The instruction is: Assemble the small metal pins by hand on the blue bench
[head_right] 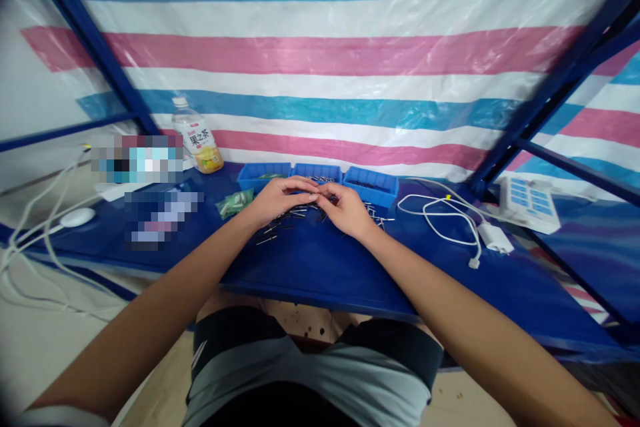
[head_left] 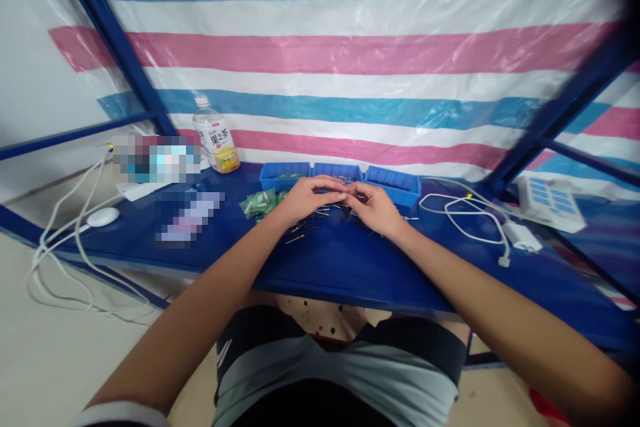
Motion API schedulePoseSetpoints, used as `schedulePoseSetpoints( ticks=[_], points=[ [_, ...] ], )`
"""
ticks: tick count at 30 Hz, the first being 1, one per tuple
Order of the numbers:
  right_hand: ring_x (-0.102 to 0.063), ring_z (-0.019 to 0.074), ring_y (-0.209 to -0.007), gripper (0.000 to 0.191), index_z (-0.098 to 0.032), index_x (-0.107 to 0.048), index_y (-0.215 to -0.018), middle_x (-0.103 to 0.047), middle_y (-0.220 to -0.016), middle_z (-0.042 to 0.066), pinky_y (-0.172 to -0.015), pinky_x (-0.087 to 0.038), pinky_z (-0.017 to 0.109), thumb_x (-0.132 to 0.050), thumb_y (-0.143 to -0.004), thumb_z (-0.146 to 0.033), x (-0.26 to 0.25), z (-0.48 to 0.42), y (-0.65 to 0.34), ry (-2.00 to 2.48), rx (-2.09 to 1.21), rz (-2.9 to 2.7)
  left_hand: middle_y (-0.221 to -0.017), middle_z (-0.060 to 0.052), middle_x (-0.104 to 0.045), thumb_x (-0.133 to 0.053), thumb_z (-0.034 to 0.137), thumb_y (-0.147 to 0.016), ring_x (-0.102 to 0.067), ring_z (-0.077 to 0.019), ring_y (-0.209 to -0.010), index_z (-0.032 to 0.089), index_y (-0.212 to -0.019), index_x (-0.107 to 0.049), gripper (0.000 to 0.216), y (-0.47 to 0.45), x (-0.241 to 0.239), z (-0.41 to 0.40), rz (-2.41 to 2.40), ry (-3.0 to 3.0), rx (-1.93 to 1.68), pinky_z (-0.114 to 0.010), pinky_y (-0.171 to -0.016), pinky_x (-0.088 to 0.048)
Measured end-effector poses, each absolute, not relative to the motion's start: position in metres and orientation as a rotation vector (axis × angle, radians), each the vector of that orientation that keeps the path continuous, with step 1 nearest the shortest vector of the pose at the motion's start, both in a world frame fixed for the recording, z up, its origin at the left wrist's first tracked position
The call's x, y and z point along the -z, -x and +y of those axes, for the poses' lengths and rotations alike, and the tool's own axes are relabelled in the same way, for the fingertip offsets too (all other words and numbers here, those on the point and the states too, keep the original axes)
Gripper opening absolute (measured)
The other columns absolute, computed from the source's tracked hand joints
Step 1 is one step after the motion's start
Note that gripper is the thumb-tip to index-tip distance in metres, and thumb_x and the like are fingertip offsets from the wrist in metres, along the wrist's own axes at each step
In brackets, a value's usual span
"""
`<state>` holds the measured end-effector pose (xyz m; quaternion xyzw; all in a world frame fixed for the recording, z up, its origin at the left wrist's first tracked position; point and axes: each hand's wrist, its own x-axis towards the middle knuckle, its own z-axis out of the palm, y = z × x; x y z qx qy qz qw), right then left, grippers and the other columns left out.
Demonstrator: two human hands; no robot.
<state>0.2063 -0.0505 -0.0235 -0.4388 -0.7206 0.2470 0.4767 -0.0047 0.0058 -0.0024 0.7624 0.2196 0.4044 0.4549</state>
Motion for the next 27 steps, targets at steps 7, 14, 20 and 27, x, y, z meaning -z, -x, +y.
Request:
schedulePoseSetpoints(
  ticks=[7, 14, 20, 27],
  points=[
    [-0.061, 0.0146, -0.062, 0.040, -0.022, -0.072, -0.097, -0.072, -0.082, 0.002, -0.054, -0.048, 0.026, -0.066, -0.094, -0.061, 0.022, -0.041, -0.210, 1.054, -0.824, -1.550, -0.122, -0.015, -0.076, -0.084, 0.035, -0.084, -0.073, -0.0239, -0.105, 0.017, -0.123, -0.074, 0.044, 0.005, 0.005, 0.009, 0.672, -1.707, -1.005, -0.039, -0.089, -0.060],
    [-0.051, 0.0116, -0.048, 0.050, -0.020, -0.067, -0.087, -0.065, -0.068, 0.001, -0.038, -0.029, 0.023, -0.068, -0.087, -0.070, 0.017, -0.028, -0.235, 1.194, -0.833, -1.123, -0.111, -0.012, -0.077, -0.075, 0.032, -0.090, -0.074, -0.0218, -0.095, 0.018, -0.114, -0.075, 0.028, 0.007, 0.004, 0.015, 0.816, -1.647, -1.152, -0.031, -0.074, -0.058],
    [-0.067, 0.0221, -0.074, 0.030, -0.022, -0.073, -0.091, -0.075, -0.083, 0.005, -0.074, -0.054, 0.038, -0.065, -0.096, -0.050, 0.016, -0.041, -0.237, 1.249, -0.315, -1.804, -0.109, -0.011, -0.077, -0.075, 0.033, -0.090, -0.074, -0.0216, -0.093, 0.019, -0.112, -0.075, 0.025, 0.006, 0.003, 0.013, 0.811, -1.640, -1.186, -0.031, -0.072, -0.057],
    [-0.062, 0.0315, -0.124, 0.033, -0.022, -0.071, -0.131, -0.073, -0.128, 0.013, -0.110, -0.046, 0.055, -0.060, -0.102, -0.034, 0.014, -0.058, -0.206, 0.867, -0.102, -2.378, -0.108, -0.012, -0.078, -0.069, 0.034, -0.093, -0.073, -0.0190, -0.090, 0.016, -0.115, -0.073, 0.029, 0.008, 0.002, 0.015, 0.788, -1.658, -1.214, -0.028, -0.072, -0.056]
  ],
)
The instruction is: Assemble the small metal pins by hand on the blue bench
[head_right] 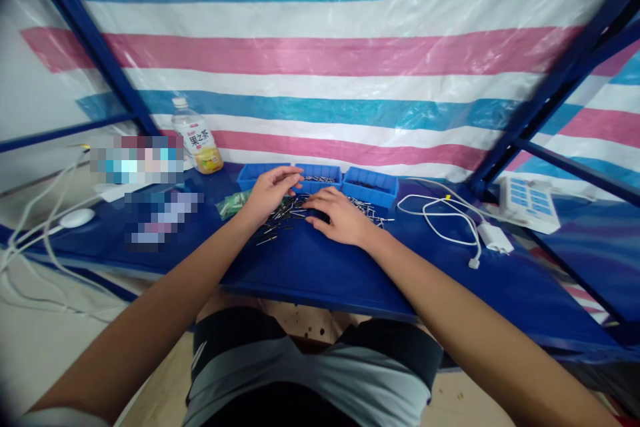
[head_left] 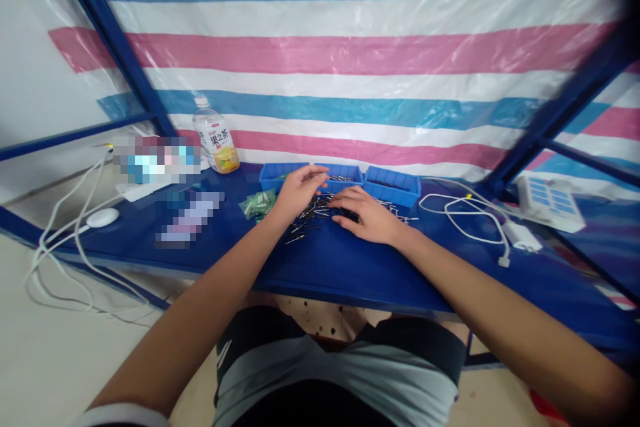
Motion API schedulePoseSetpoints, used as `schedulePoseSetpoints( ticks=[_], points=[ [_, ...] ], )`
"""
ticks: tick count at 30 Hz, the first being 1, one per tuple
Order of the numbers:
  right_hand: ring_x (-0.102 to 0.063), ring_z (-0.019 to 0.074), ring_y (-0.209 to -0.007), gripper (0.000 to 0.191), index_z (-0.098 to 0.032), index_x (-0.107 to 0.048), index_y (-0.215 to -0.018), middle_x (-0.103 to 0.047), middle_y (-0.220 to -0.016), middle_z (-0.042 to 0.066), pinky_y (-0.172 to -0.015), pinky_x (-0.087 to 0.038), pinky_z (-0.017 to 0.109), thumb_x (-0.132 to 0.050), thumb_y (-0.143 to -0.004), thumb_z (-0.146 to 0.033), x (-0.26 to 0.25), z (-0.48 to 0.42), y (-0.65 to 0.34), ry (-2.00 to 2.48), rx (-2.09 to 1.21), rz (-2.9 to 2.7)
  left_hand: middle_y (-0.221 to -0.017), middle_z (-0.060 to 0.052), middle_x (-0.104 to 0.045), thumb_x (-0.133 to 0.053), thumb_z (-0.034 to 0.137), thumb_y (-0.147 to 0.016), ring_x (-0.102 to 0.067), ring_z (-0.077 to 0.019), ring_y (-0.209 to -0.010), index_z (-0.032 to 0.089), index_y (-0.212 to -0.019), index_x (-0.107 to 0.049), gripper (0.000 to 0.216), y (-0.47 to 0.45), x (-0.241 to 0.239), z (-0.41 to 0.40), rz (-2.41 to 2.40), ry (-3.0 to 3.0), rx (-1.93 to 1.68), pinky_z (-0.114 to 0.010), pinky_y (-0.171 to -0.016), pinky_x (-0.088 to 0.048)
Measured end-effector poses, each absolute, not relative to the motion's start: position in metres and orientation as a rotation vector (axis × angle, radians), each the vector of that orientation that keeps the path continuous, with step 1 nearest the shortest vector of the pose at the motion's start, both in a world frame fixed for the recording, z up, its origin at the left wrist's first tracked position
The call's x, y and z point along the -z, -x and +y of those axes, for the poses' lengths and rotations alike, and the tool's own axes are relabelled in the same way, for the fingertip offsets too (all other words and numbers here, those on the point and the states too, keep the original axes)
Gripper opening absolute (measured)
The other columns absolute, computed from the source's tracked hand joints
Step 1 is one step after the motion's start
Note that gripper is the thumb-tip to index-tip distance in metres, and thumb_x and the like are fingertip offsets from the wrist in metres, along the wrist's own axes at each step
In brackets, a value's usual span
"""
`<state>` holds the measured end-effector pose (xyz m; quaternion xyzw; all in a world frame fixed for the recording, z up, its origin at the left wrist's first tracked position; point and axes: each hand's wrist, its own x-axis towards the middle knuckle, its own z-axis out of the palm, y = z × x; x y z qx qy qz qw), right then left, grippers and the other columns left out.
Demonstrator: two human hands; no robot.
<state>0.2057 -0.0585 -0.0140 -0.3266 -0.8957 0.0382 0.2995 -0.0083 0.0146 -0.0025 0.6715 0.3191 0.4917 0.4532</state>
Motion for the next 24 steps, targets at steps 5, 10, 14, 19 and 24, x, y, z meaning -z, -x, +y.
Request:
schedulePoseSetpoints(
  ticks=[5, 10, 14, 19, 24],
  points=[
    [-0.037, 0.0299, -0.154, 0.043, -0.025, -0.062, -0.147, -0.060, -0.153, 0.009, -0.126, -0.033, 0.054, -0.054, -0.105, -0.028, 0.011, -0.088, -0.165, 0.627, -0.102, -2.594, -0.102, -0.010, -0.078, -0.067, 0.038, -0.094, -0.073, -0.0205, -0.089, 0.016, -0.114, -0.072, 0.031, 0.009, 0.002, 0.019, 0.797, -1.692, -1.290, -0.029, -0.072, -0.056],
    [-0.025, 0.0304, -0.161, 0.048, -0.026, -0.058, -0.152, -0.052, -0.162, 0.006, -0.130, -0.026, 0.056, -0.056, -0.104, -0.025, 0.016, -0.095, -0.140, 0.497, -0.023, -2.765, -0.104, -0.009, -0.079, -0.064, 0.040, -0.096, -0.073, -0.0215, -0.089, 0.017, -0.115, -0.073, 0.031, 0.021, -0.007, 0.020, 0.846, -1.891, -1.268, -0.031, -0.075, -0.056],
    [-0.031, 0.0307, -0.158, 0.048, -0.023, -0.057, -0.153, -0.052, -0.161, 0.007, -0.127, -0.031, 0.054, -0.053, -0.106, -0.027, 0.015, -0.081, -0.133, 0.469, 0.078, -2.828, -0.109, -0.008, -0.078, -0.063, 0.034, -0.096, -0.069, -0.0233, -0.097, 0.020, -0.107, -0.077, 0.023, 0.043, -0.023, 0.020, 0.963, -2.402, -1.297, -0.034, -0.088, -0.053],
    [-0.035, 0.0328, -0.155, 0.045, -0.021, -0.061, -0.149, -0.059, -0.155, 0.007, -0.129, -0.025, 0.055, -0.054, -0.105, -0.027, 0.008, -0.054, -0.118, 0.475, 0.269, -2.858, -0.106, -0.008, -0.077, -0.058, 0.029, -0.096, -0.069, -0.0230, -0.095, 0.019, -0.108, -0.077, 0.024, 0.054, -0.025, 0.024, 1.079, -2.492, -1.319, -0.032, -0.083, -0.052],
    [-0.046, 0.0301, -0.145, 0.040, -0.023, -0.065, -0.143, -0.068, -0.144, 0.006, -0.126, -0.030, 0.051, -0.051, -0.106, -0.027, 0.009, -0.040, -0.121, 0.510, 0.297, -2.828, -0.106, -0.009, -0.077, -0.057, 0.027, -0.096, -0.068, -0.0232, -0.092, 0.020, -0.109, -0.077, 0.026, 0.053, -0.016, 0.028, 1.067, -2.569, -1.213, -0.034, -0.085, -0.051]
  ],
)
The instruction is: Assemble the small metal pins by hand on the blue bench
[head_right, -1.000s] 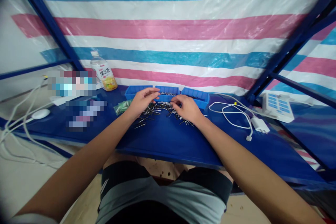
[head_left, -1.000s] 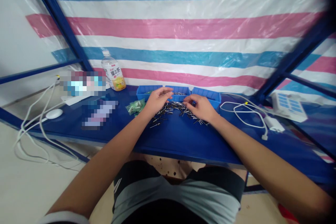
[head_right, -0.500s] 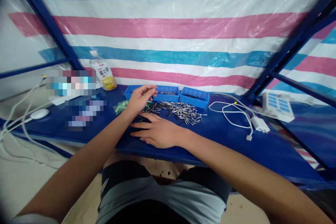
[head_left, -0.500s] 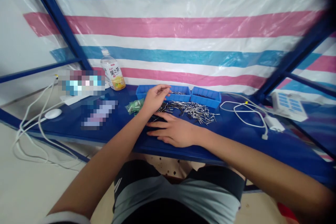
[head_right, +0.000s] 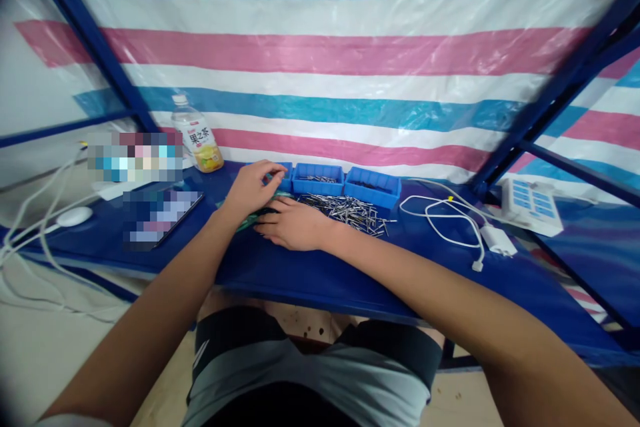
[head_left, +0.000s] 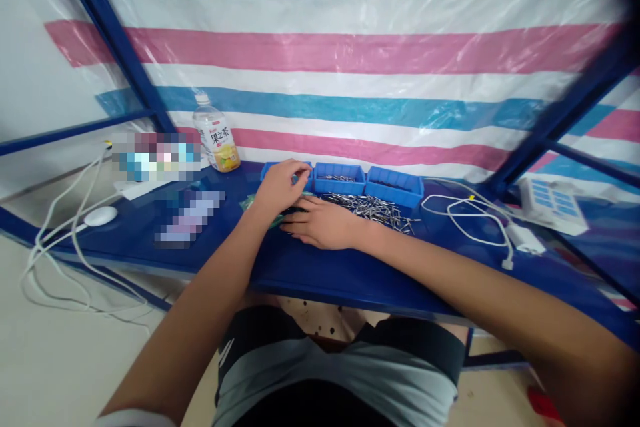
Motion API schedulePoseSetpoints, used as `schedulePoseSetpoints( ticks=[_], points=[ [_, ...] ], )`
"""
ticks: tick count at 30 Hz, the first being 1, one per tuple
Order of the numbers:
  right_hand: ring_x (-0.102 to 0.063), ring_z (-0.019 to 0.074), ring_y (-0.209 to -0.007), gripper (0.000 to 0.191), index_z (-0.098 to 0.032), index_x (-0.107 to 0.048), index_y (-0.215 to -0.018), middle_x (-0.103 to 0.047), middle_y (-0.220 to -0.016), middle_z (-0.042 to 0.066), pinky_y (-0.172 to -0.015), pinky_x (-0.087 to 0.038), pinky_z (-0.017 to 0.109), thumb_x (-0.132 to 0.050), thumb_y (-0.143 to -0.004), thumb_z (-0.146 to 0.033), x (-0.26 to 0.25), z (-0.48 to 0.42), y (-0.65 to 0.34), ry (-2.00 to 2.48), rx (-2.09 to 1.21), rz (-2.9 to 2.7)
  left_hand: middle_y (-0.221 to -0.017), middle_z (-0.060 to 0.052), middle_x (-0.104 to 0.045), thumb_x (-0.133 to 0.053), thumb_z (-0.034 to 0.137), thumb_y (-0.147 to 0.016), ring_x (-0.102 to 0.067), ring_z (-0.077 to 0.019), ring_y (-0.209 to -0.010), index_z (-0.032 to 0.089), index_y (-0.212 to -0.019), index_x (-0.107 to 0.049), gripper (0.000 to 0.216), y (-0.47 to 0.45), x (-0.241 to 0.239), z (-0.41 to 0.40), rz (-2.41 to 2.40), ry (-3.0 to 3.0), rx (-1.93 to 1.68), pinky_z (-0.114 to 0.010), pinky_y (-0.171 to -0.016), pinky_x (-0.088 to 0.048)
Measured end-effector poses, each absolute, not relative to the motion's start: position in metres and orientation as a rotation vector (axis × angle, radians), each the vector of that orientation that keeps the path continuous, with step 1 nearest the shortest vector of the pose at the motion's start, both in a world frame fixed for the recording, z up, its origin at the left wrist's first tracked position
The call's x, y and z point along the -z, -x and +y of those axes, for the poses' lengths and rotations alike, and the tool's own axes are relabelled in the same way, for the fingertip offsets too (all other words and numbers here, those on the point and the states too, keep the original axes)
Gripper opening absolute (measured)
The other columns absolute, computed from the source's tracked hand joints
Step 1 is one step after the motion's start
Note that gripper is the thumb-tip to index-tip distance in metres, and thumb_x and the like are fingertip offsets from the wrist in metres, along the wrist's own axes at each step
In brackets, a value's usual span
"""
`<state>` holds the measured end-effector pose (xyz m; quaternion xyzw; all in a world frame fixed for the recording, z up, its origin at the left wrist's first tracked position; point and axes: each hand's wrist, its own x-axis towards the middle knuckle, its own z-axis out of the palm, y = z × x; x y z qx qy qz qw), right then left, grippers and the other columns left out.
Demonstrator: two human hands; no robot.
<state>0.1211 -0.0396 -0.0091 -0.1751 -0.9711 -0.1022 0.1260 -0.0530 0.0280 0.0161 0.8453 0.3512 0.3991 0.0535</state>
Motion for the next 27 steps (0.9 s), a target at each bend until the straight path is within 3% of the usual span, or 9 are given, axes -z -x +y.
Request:
schedulePoseSetpoints(
  ticks=[7, 16, 27],
  points=[
    [-0.043, 0.0341, -0.147, 0.040, -0.022, -0.071, -0.137, -0.072, -0.136, 0.011, -0.121, -0.035, 0.056, -0.057, -0.101, -0.017, 0.007, -0.046, -0.170, 0.681, 0.294, -2.757, -0.103, -0.008, -0.077, -0.055, 0.027, -0.096, -0.068, -0.0221, -0.087, 0.020, -0.107, -0.077, 0.026, 0.049, -0.008, 0.030, 1.052, -2.626, -1.146, -0.034, -0.083, -0.051],
    [-0.055, 0.0327, -0.136, 0.025, -0.022, -0.077, -0.117, -0.076, -0.123, 0.010, -0.111, -0.049, 0.054, -0.057, -0.102, -0.022, 0.015, -0.044, -0.217, 0.785, 0.177, -2.632, -0.103, -0.008, -0.077, -0.053, 0.030, -0.100, -0.068, -0.0206, -0.084, 0.019, -0.107, -0.076, 0.027, 0.041, -0.006, 0.025, 1.056, -2.675, -1.022, -0.034, -0.078, -0.052],
    [-0.068, 0.0255, -0.099, 0.014, -0.024, -0.077, -0.105, -0.074, -0.105, 0.009, -0.094, -0.054, 0.045, -0.064, -0.099, -0.024, 0.016, -0.040, -0.222, 0.847, -0.141, -2.233, -0.104, -0.007, -0.078, -0.054, 0.029, -0.102, -0.070, -0.0197, -0.088, 0.019, -0.107, -0.076, 0.025, 0.035, -0.004, 0.022, 0.956, -2.678, -1.032, -0.034, -0.081, -0.054]
  ],
)
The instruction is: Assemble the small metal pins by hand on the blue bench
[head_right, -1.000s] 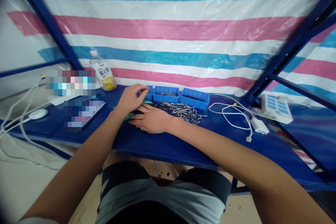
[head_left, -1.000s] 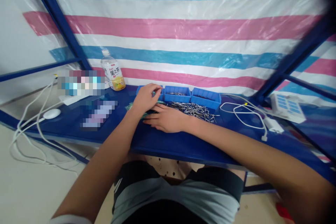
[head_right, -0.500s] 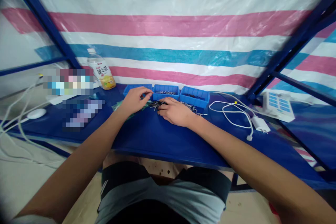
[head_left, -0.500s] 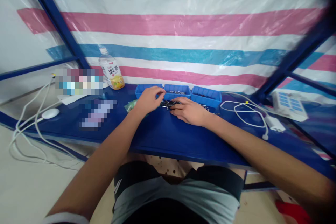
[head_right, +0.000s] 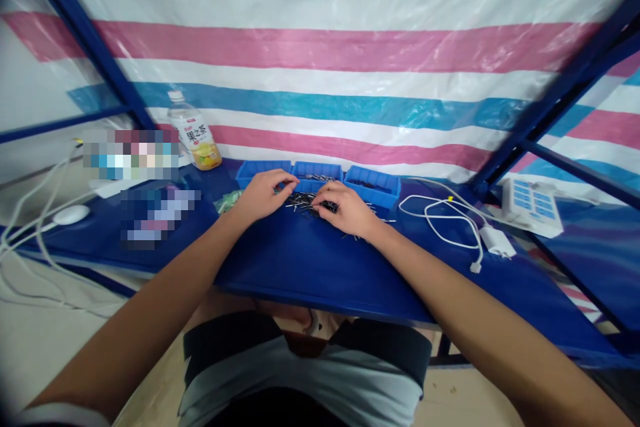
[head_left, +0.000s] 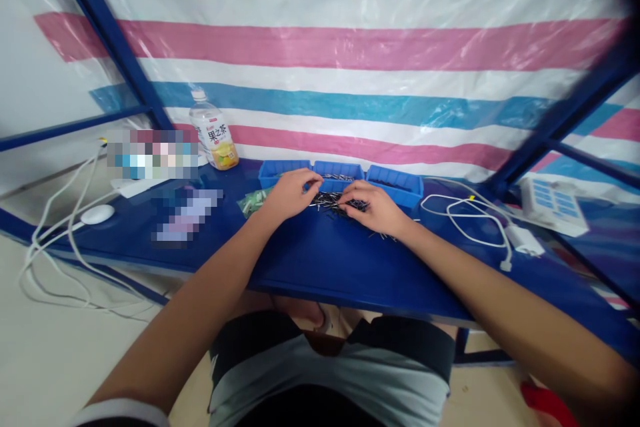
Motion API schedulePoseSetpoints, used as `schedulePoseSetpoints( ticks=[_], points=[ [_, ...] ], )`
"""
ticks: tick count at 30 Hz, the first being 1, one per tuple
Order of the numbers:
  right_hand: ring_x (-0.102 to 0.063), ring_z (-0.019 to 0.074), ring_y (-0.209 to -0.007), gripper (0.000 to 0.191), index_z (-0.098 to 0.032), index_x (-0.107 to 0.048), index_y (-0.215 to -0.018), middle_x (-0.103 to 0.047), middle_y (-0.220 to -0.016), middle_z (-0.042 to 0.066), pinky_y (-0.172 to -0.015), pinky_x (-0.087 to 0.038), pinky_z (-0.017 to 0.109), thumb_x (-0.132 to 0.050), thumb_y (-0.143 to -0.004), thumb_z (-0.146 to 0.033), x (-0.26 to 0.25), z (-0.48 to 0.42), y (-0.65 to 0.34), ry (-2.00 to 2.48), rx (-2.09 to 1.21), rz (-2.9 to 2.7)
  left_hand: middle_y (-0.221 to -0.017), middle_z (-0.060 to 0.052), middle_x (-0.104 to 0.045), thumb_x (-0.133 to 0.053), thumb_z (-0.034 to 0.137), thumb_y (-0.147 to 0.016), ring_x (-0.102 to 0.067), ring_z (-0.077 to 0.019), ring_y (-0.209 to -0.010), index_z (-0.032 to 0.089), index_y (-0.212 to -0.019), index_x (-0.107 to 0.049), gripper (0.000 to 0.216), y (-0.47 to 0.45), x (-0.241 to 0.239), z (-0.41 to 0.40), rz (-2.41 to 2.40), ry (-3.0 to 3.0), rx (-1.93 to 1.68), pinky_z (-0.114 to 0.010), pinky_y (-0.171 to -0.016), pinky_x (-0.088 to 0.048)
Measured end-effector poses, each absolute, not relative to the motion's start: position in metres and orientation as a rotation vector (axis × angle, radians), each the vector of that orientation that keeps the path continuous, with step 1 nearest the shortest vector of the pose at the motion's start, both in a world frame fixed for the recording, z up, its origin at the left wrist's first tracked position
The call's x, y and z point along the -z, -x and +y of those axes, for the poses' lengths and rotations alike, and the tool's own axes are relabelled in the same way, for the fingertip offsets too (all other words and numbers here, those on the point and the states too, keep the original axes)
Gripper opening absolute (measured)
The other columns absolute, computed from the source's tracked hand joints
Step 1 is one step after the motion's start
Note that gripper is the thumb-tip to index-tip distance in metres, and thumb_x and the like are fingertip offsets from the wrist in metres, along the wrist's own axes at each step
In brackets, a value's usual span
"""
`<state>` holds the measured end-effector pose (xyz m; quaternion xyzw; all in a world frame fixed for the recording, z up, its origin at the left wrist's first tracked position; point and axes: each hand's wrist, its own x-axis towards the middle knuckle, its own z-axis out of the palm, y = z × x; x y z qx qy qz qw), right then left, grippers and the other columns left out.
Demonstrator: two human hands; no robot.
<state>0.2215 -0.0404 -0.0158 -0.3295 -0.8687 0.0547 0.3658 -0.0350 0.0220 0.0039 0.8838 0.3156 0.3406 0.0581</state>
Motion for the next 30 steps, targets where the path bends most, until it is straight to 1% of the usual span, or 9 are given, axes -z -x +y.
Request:
schedulePoseSetpoints(
  ticks=[4, 9, 18, 21, 24, 30],
  points=[
    [-0.068, 0.0249, -0.094, 0.013, -0.023, -0.077, -0.104, -0.074, -0.098, 0.008, -0.091, -0.054, 0.043, -0.065, -0.099, -0.025, 0.016, -0.041, -0.221, 0.881, -0.135, -2.224, -0.105, -0.008, -0.078, -0.053, 0.029, -0.103, -0.071, -0.0200, -0.092, 0.019, -0.107, -0.076, 0.026, 0.032, -0.004, 0.020, 0.868, -2.689, -1.031, -0.034, -0.085, -0.054],
    [-0.069, 0.0251, -0.093, 0.012, -0.023, -0.076, -0.102, -0.075, -0.097, 0.007, -0.091, -0.053, 0.043, -0.065, -0.099, -0.023, 0.013, -0.045, -0.220, 0.903, -0.103, -2.212, -0.103, -0.007, -0.078, -0.054, 0.027, -0.102, -0.072, -0.0201, -0.092, 0.019, -0.107, -0.076, 0.024, 0.029, -0.002, 0.016, 0.811, -2.698, -1.017, -0.034, -0.086, -0.055],
    [-0.069, 0.0256, -0.093, 0.014, -0.024, -0.075, -0.106, -0.077, -0.100, 0.007, -0.092, -0.053, 0.044, -0.063, -0.101, -0.025, 0.015, -0.044, -0.226, 0.930, -0.084, -2.202, -0.105, -0.008, -0.078, -0.054, 0.025, -0.101, -0.072, -0.0208, -0.093, 0.020, -0.112, -0.075, 0.024, 0.023, 0.002, 0.014, 0.781, -2.691, -0.980, -0.035, -0.086, -0.056],
    [-0.069, 0.0261, -0.096, 0.015, -0.023, -0.074, -0.108, -0.076, -0.103, 0.008, -0.095, -0.053, 0.046, -0.061, -0.102, -0.025, 0.014, -0.044, -0.226, 0.916, -0.039, -2.221, -0.106, -0.007, -0.078, -0.053, 0.026, -0.101, -0.072, -0.0207, -0.093, 0.020, -0.112, -0.075, 0.025, 0.023, 0.002, 0.013, 0.791, -2.684, -0.983, -0.034, -0.084, -0.056],
    [-0.068, 0.0264, -0.098, 0.015, -0.023, -0.074, -0.107, -0.074, -0.103, 0.009, -0.098, -0.053, 0.047, -0.060, -0.102, -0.024, 0.013, -0.045, -0.223, 0.919, 0.005, -2.222, -0.107, -0.007, -0.078, -0.053, 0.026, -0.102, -0.072, -0.0211, -0.096, 0.020, -0.112, -0.075, 0.024, 0.024, 0.002, 0.013, 0.797, -2.686, -0.986, -0.034, -0.086, -0.055],
    [-0.067, 0.0249, -0.094, 0.013, -0.023, -0.072, -0.105, -0.071, -0.100, 0.008, -0.087, -0.055, 0.042, -0.060, -0.100, -0.023, 0.010, -0.048, -0.220, 0.948, -0.022, -2.117, -0.106, -0.008, -0.077, -0.053, 0.025, -0.101, -0.072, -0.0212, -0.095, 0.020, -0.113, -0.075, 0.025, 0.025, 0.004, 0.012, 0.794, -2.693, -0.988, -0.036, -0.088, -0.055]
  ],
)
